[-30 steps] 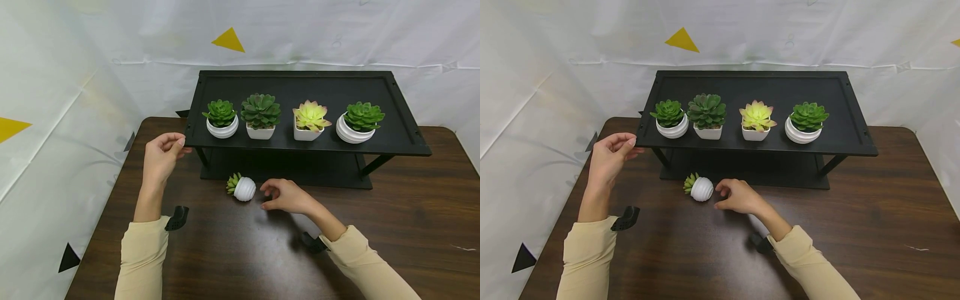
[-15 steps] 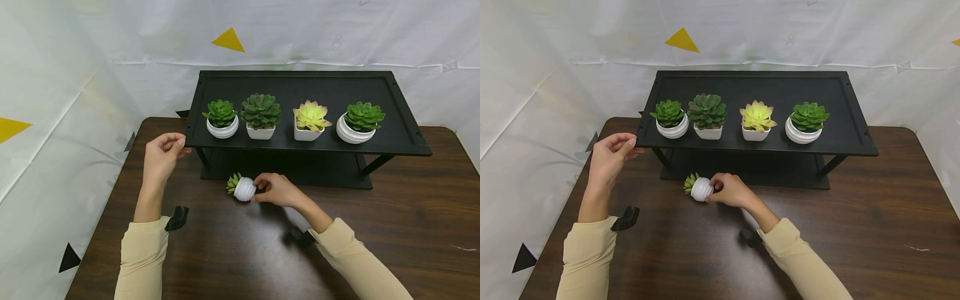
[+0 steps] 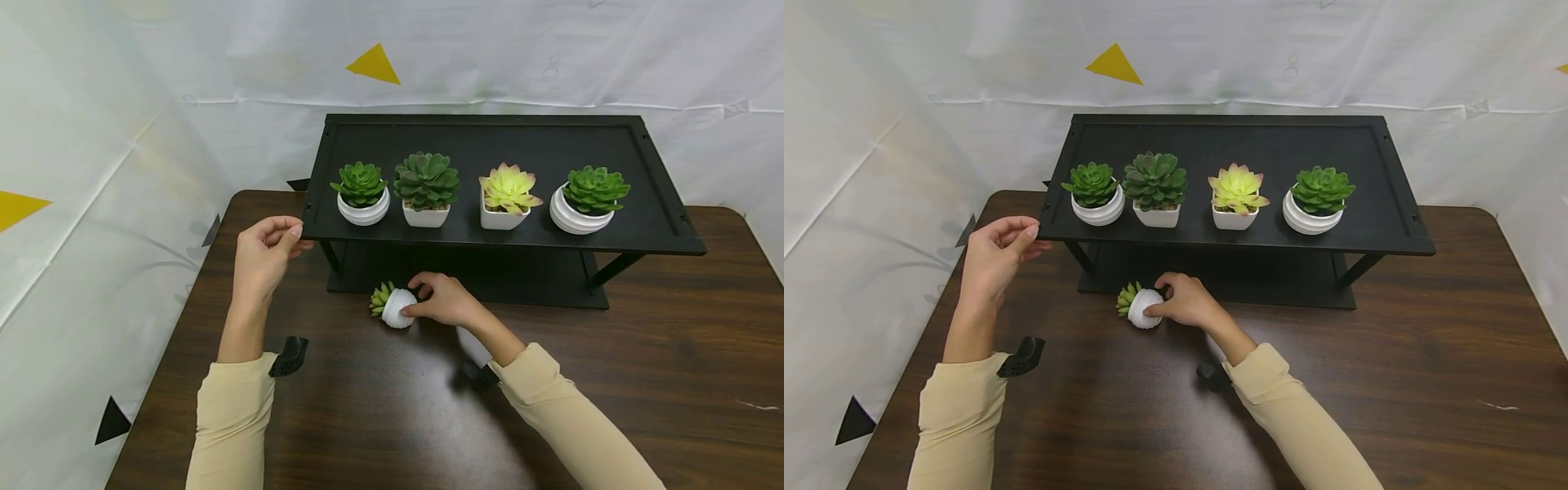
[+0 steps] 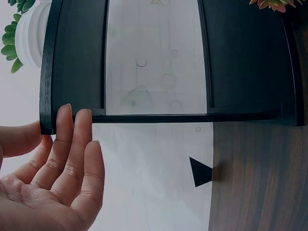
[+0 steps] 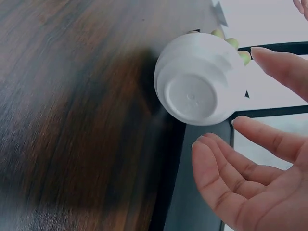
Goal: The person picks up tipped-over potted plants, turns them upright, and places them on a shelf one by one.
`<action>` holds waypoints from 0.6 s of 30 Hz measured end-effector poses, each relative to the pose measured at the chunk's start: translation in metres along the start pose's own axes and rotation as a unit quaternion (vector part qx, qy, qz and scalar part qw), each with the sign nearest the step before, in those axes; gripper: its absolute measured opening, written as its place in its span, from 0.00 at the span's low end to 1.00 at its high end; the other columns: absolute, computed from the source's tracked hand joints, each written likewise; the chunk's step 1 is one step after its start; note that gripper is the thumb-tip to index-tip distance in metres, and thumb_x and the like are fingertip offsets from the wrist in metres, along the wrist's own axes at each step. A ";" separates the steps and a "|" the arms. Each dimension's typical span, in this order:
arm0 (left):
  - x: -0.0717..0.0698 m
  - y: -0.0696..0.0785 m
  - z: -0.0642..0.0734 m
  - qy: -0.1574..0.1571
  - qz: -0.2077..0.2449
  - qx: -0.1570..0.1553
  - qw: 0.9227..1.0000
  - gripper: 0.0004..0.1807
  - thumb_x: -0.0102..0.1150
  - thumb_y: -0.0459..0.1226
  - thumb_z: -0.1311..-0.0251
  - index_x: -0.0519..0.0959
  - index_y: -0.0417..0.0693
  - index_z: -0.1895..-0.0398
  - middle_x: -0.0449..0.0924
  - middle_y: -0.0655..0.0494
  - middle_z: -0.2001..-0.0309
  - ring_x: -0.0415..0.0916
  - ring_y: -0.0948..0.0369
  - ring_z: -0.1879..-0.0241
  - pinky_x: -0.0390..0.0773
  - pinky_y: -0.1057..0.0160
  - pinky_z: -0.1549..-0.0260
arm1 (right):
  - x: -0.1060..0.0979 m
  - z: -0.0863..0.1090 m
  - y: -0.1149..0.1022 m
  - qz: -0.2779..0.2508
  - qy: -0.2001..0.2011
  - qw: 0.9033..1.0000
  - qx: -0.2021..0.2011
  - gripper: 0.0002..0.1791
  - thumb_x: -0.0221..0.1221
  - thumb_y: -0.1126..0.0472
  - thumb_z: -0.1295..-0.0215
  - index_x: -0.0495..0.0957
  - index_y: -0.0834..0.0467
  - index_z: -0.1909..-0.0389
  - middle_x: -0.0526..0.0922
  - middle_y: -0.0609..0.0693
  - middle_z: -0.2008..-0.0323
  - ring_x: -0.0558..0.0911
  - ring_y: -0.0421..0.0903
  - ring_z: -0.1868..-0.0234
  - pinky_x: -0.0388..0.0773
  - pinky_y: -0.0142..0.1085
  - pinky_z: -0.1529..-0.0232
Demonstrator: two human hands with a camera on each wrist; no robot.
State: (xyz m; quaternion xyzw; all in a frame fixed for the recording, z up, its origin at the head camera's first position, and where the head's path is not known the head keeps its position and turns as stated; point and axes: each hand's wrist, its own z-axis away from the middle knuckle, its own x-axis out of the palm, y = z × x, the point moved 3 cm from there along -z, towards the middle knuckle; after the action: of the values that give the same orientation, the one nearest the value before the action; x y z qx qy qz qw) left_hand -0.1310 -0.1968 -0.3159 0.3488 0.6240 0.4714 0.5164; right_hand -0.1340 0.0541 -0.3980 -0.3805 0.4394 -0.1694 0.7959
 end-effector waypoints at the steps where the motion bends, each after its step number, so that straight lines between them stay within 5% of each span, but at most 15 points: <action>1: 0.000 0.000 0.000 0.000 0.001 0.000 1.000 0.10 0.53 0.33 0.38 0.75 0.34 0.57 0.80 0.50 0.68 0.80 0.65 0.71 0.78 0.67 0.63 | 0.001 -0.002 0.000 0.000 -0.001 1.000 0.002 0.28 0.66 0.54 0.47 0.73 0.63 0.48 0.77 0.60 0.58 0.76 0.52 0.61 0.75 0.39 0.66; 18: -0.001 0.001 0.001 -0.003 0.009 -0.005 1.000 0.10 0.53 0.33 0.37 0.75 0.34 0.57 0.80 0.51 0.68 0.80 0.64 0.70 0.78 0.64 0.60 | 0.012 -0.014 0.000 -0.006 -0.017 0.999 0.040 0.31 0.66 0.52 0.48 0.71 0.62 0.46 0.76 0.58 0.58 0.75 0.50 0.62 0.74 0.38 0.66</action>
State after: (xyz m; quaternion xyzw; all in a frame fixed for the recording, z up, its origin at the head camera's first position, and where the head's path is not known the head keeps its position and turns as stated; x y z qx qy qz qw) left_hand -0.1294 -0.1969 -0.3146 0.3534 0.6169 0.4780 0.5158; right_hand -0.1389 0.0409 -0.4094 -0.3539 0.4166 -0.1849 0.8167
